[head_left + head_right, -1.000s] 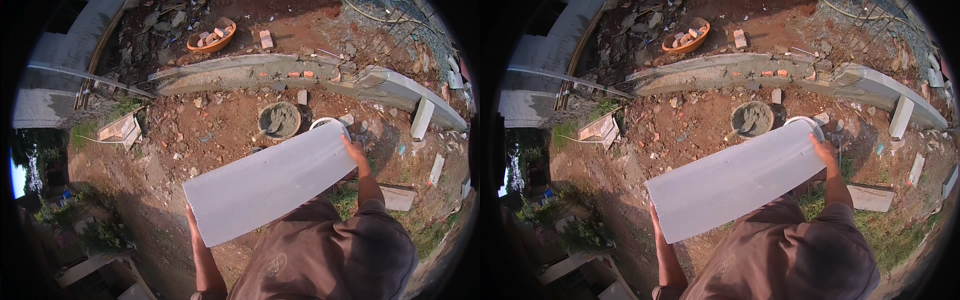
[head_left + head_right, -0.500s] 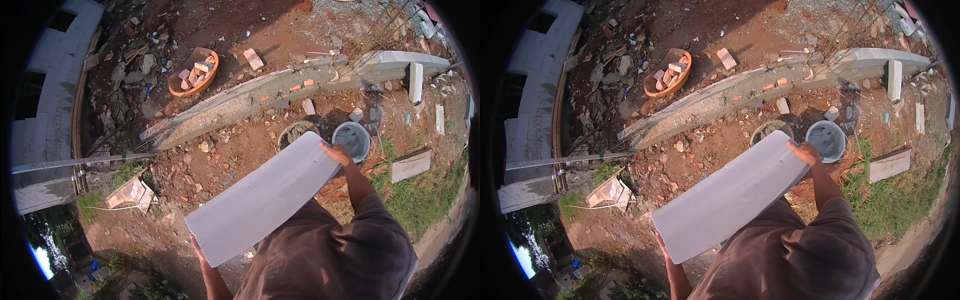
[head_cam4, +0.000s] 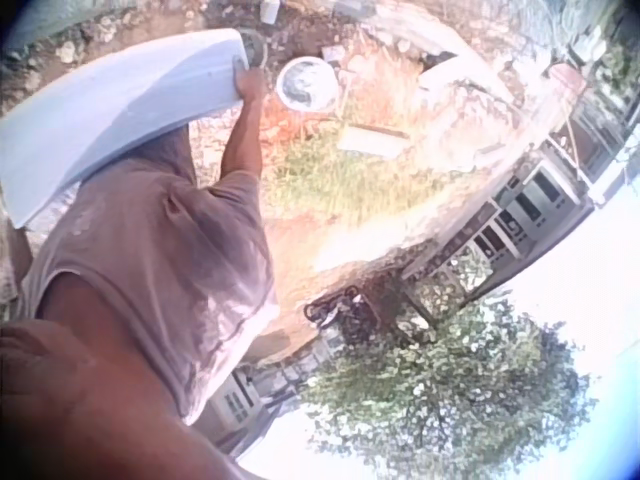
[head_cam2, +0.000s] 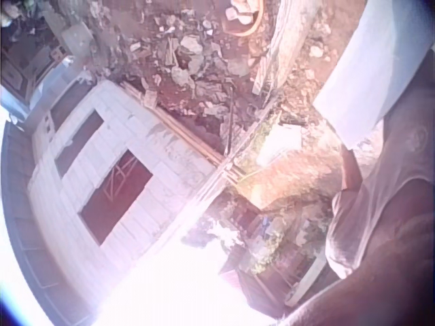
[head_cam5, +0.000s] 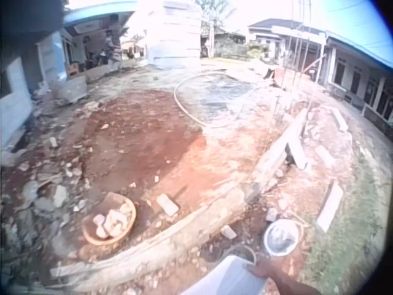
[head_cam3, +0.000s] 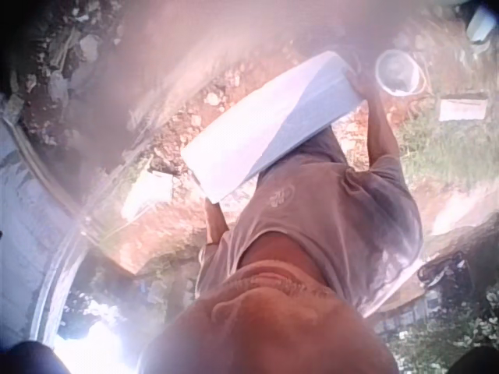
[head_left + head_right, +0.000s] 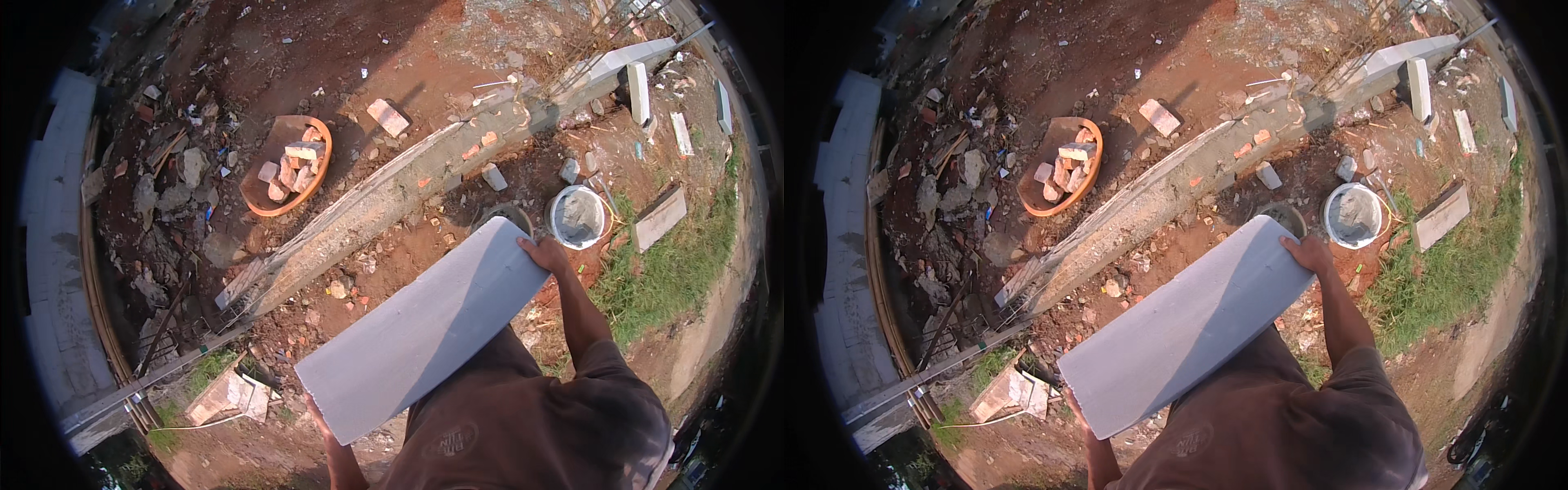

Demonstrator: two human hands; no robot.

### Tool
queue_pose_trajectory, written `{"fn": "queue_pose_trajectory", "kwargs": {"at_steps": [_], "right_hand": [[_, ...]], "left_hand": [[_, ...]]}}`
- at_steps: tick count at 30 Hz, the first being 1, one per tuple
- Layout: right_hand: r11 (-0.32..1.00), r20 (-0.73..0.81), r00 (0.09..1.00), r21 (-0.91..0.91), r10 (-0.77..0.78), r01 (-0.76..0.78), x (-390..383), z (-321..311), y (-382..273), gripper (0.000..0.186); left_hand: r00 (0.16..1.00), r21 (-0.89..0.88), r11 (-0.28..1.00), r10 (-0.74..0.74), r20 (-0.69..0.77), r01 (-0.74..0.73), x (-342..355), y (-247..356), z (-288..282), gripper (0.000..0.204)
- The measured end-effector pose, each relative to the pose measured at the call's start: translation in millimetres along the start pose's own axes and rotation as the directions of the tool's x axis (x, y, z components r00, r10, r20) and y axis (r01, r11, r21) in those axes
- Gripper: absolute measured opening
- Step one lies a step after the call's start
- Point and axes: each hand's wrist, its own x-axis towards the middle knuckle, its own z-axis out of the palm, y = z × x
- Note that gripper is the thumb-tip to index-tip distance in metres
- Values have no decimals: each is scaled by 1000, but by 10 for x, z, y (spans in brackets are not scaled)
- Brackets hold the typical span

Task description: The person lays bricks along a foundation trench, applying mortar with a trowel and adjusting brick positions. The person also carries a large white block and places it on the wall.

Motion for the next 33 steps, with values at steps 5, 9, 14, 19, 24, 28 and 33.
{"fn": "queue_pose_trajectory", "kwargs": {"at_steps": [5, 9, 14, 19, 24, 28, 33], "right_hand": [[1000, -30, 999, 15, -17, 18, 592, -442, -407, 89], [998, -164, 985, -43, -58, 51, 1604, -960, -870, 84], [986, -96, 995, -169, -27, 10, 3166, -1622, -1397, 86], [942, -67, 990, -321, -126, 98, 4848, -2057, -1807, 66], [874, -17, 987, -467, -158, 132, 6149, -2015, -2263, 61], [993, -354, 935, -103, 13, -53, 6523, -1606, -2266, 65], [982, -532, 826, 93, 186, -161, 6654, -1499, -2353, 80]], "left_hand": [[1000, -73, 997, -22, 4, 23, 986, 215, -70, 77], [998, -69, 996, -61, -18, 60, 1907, 750, 995, 78], [983, -129, 976, -168, 71, 176, 3532, 829, 1951, 77], [951, -192, 932, -296, 91, 308, 5223, 536, 2715, 76], [934, -187, 921, -355, -37, 342, 6371, 145, 3142, 75], [837, 466, 874, 148, -527, 139, 6451, -193, 3541, 89], [854, 514, 853, 201, -479, 87, 6467, -75, 3465, 83]]}}
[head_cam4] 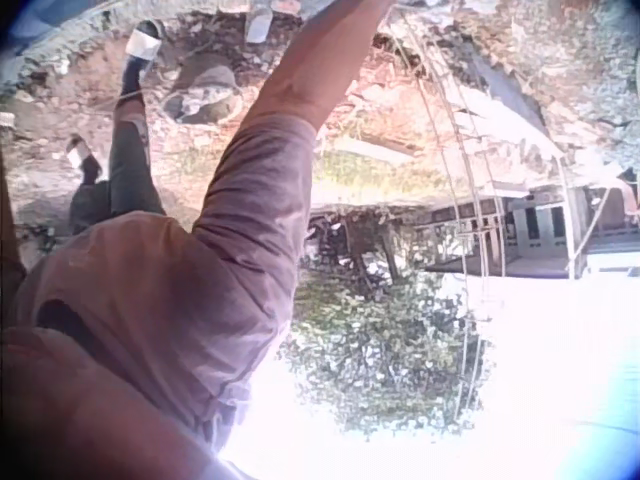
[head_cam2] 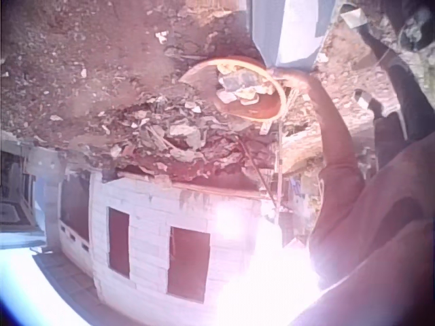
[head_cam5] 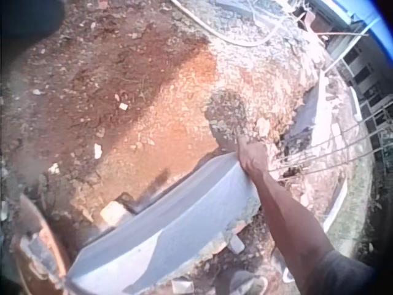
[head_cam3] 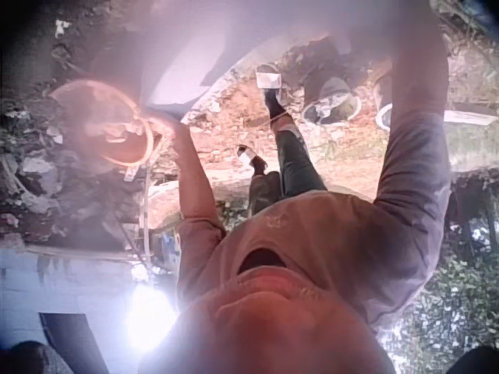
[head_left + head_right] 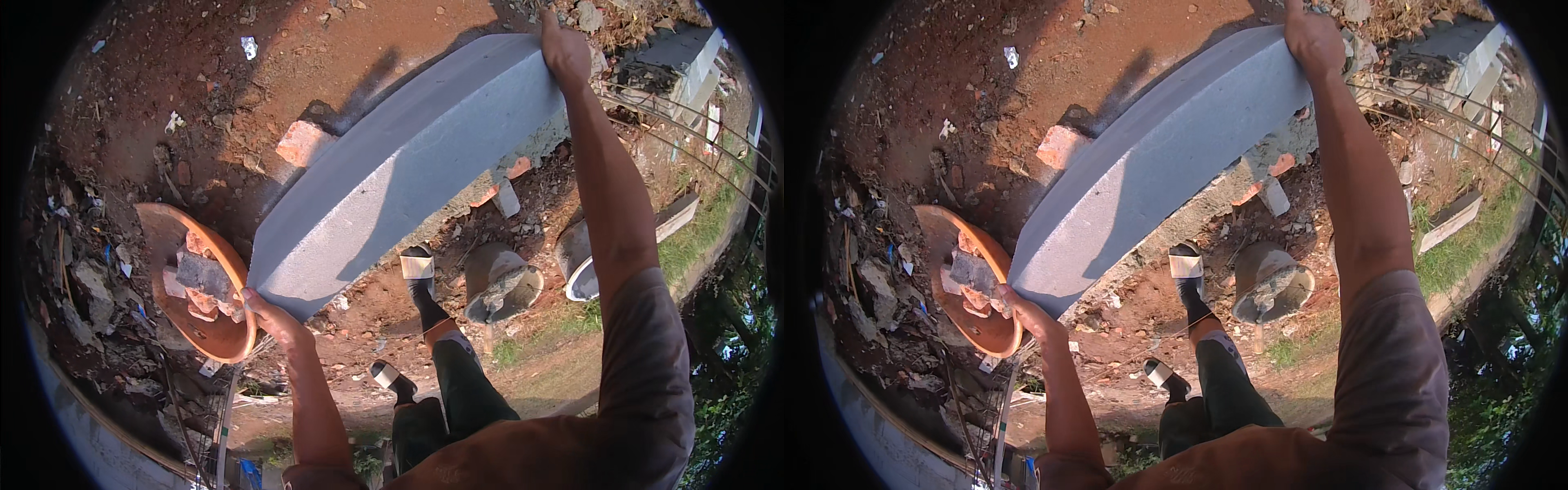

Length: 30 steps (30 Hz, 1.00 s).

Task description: The person lays bricks along a foundation trench, applying mortar with a trowel and adjusting brick positions. The person also carries a large white block and places it on the wall.

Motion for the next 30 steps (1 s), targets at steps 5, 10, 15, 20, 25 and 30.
{"fn": "queue_pose_trajectory", "kwargs": {"at_steps": [5, 10, 15, 20, 25, 30], "right_hand": [[948, -294, 953, 275, -74, 158, -151, -29, 0, 40], [653, -315, 948, 726, 40, 213, -1474, 123, 114, 86], [761, 22, 978, 632, -209, 148, -2933, 415, -490, 96], [783, 176, 965, 620, -196, 46, -2661, 34, -731, 94], [511, -63, 849, 774, -525, 373, -3121, -501, -509, 72], [443, 12, 917, 878, -399, 181, -4457, -588, 1293, 28]], "left_hand": [[989, -13, 992, -121, 88, 123, 19, 209, 55, 86], [988, -1, 991, -131, 76, 132, 70, 276, 132, 94], [991, 113, 991, -83, 104, 71, 160, 587, 195, 88], [195, 449, 19, 917, 348, -893, -62, 639, 272, 74], [126, 451, -333, 674, 728, -828, 648, 1211, 124, 68], [554, 578, 83, 419, 719, -812, 846, 1555, 481, 89]]}}
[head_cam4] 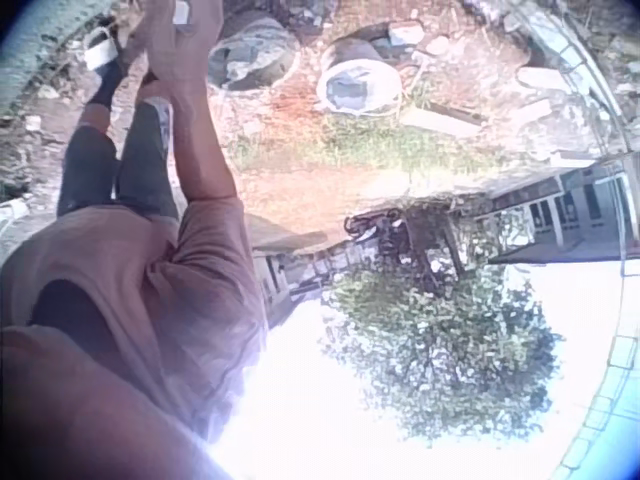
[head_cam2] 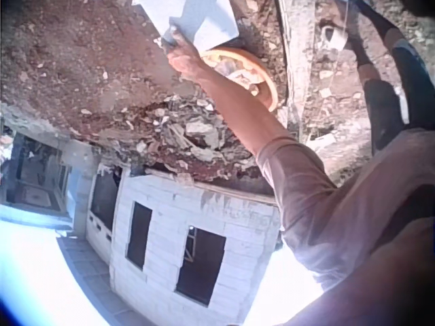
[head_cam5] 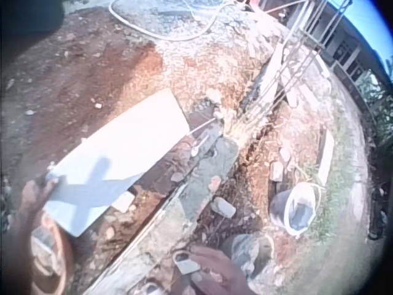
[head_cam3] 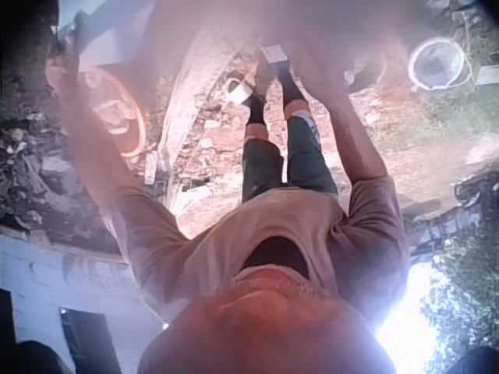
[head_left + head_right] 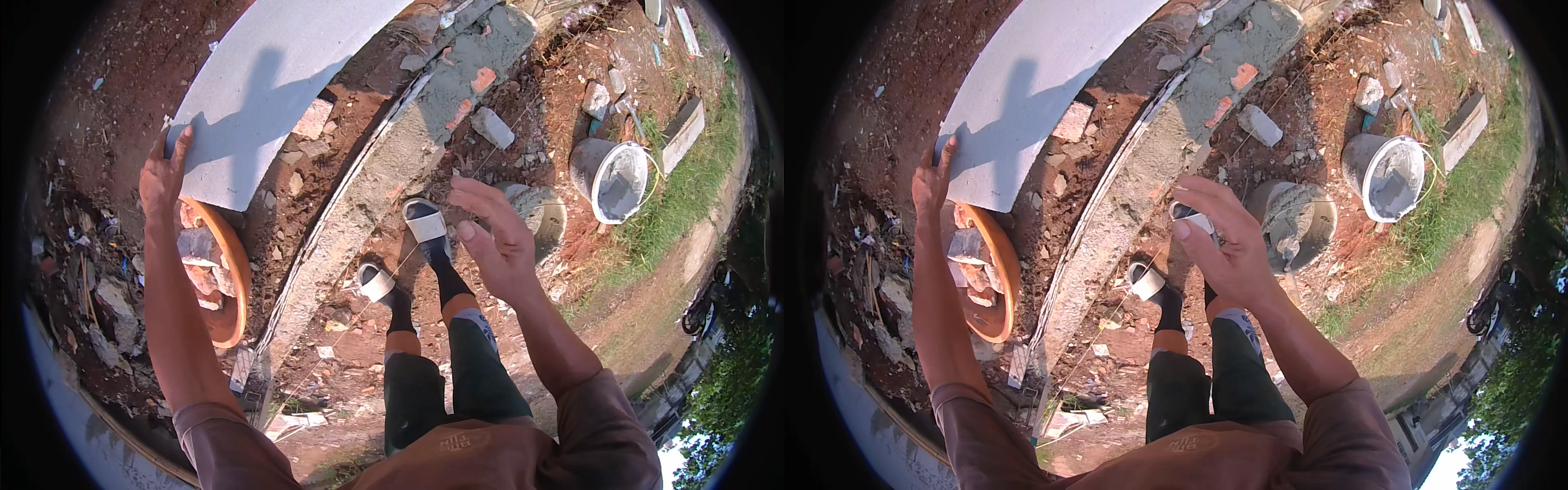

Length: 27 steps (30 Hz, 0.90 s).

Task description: The person lays bricks along a foundation trench, applying mortar with a trowel and adjusting brick positions. The person also carries a large white block and places it on the wall.

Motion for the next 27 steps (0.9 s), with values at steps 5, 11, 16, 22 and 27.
{"fn": "queue_pose_trajectory", "kwargs": {"at_steps": [5, 11, 16, 22, 27], "right_hand": [[672, -296, 701, -208, 649, -711, -2123, -739, 1112, 32], [253, -249, 371, -403, 894, -879, -3865, -1355, 1405, 42], [147, -248, 224, -295, 943, -944, -4549, -1193, 1438, 50], [228, -240, 361, -446, 901, -865, -4514, -1103, 1363, 46], [386, -197, 498, -423, 844, -820, -4003, -933, 1259, 31]], "left_hand": [[999, 29, 999, 43, -11, -43, 243, -473, 115, 94], [997, -562, 824, 58, -54, -79, -1497, 243, 717, 77], [993, -692, 712, 92, -72, -116, -3243, 289, 908, 49], [917, -778, 553, -393, 70, 297, -3841, -994, 1140, 40], [806, -701, 627, -578, -126, 340, -3395, -2076, 1065, 36]]}}
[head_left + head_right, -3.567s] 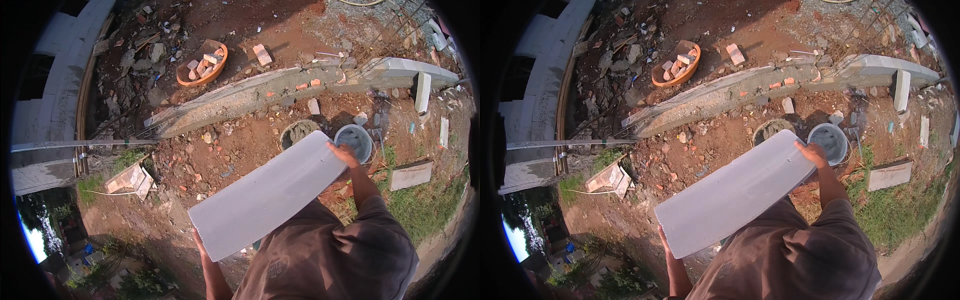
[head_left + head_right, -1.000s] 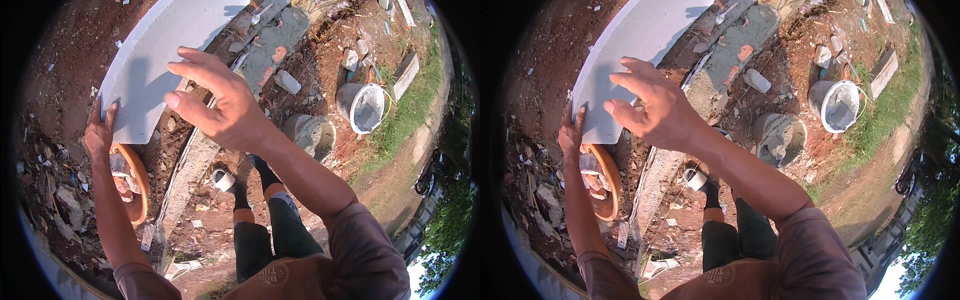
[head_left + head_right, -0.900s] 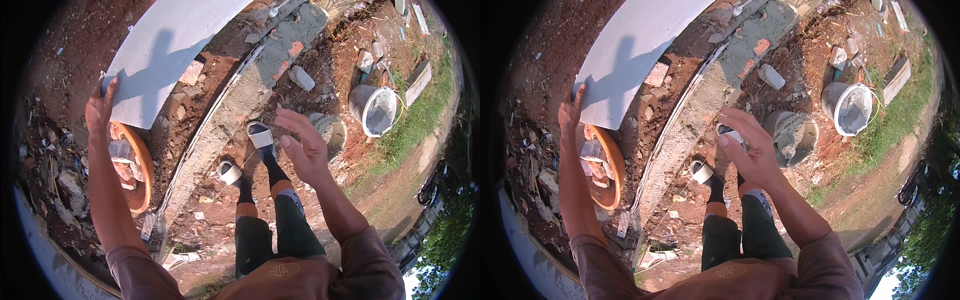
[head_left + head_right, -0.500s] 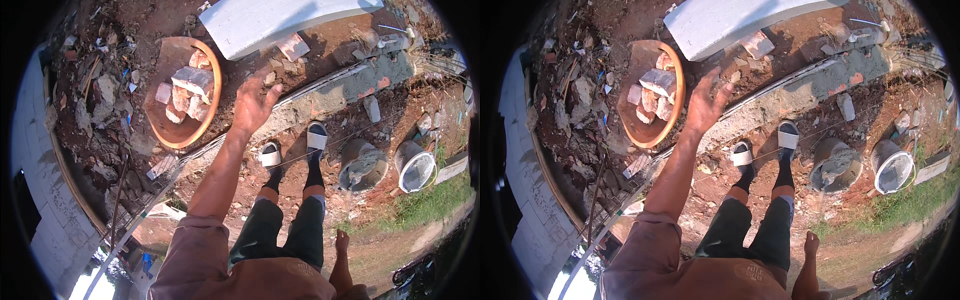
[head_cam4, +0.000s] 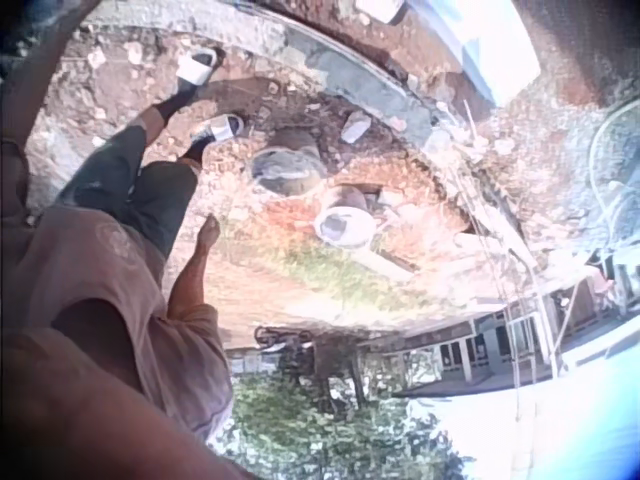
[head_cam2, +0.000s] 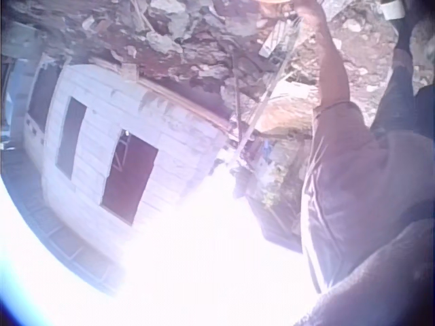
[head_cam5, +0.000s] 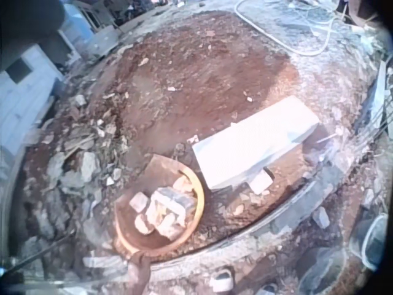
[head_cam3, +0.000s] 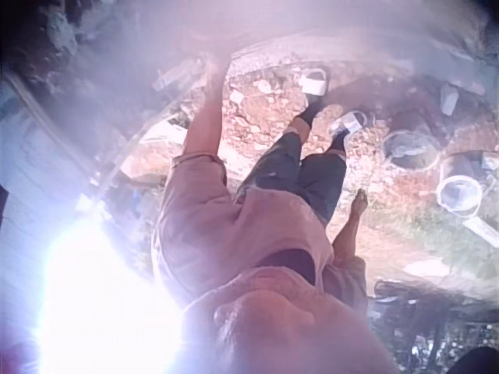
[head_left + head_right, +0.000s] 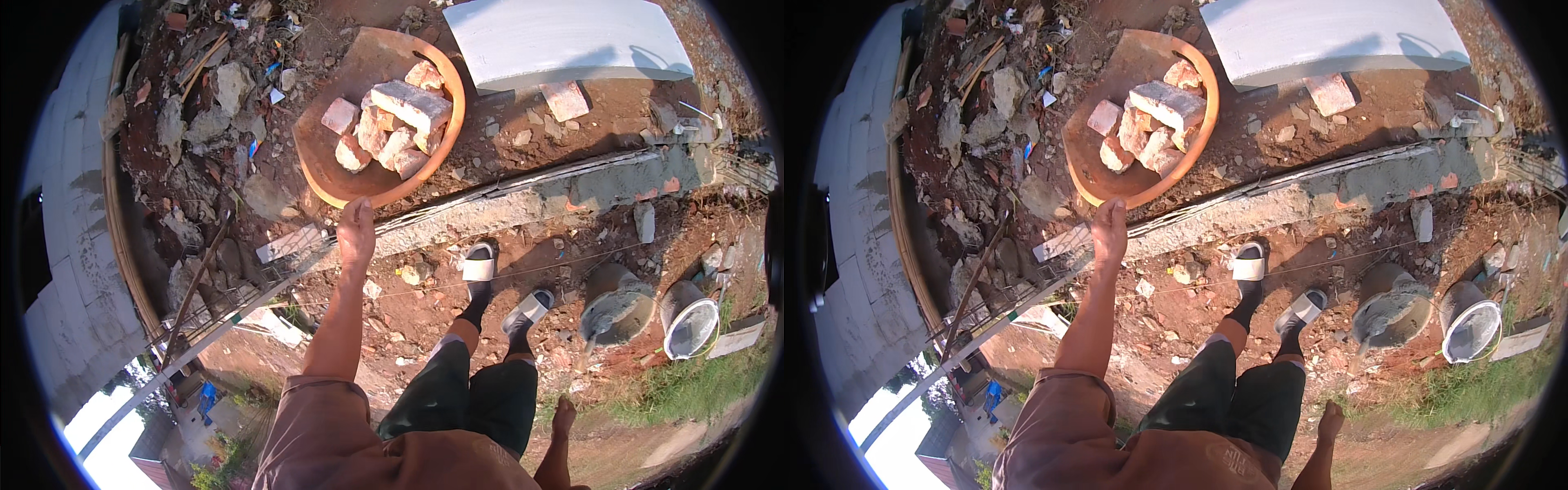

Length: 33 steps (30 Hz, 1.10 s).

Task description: The person lays bricks along a foundation trench, applying mortar with a trowel and adjusting brick positions. The person also carries a large white block and places it on the wall.

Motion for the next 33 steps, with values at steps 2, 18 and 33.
{"fn": "queue_pose_trajectory", "kwargs": {"at_steps": [2, 18, 33], "right_hand": [[1000, -9, 1000, 14, 4, -4, 160, 12, -36, 30], [982, -59, 987, -110, 148, -154, 67, 174, 775, 37], [962, 51, 960, -34, 274, -272, 57, 123, 1990, 39]], "left_hand": [[986, 177, 975, 152, -69, -138, 411, 18, 153, 36], [961, 723, 689, 227, -156, -45, 1444, -48, 299, 82], [780, 171, 887, 269, 565, -430, -2216, -101, 1941, 69]]}}
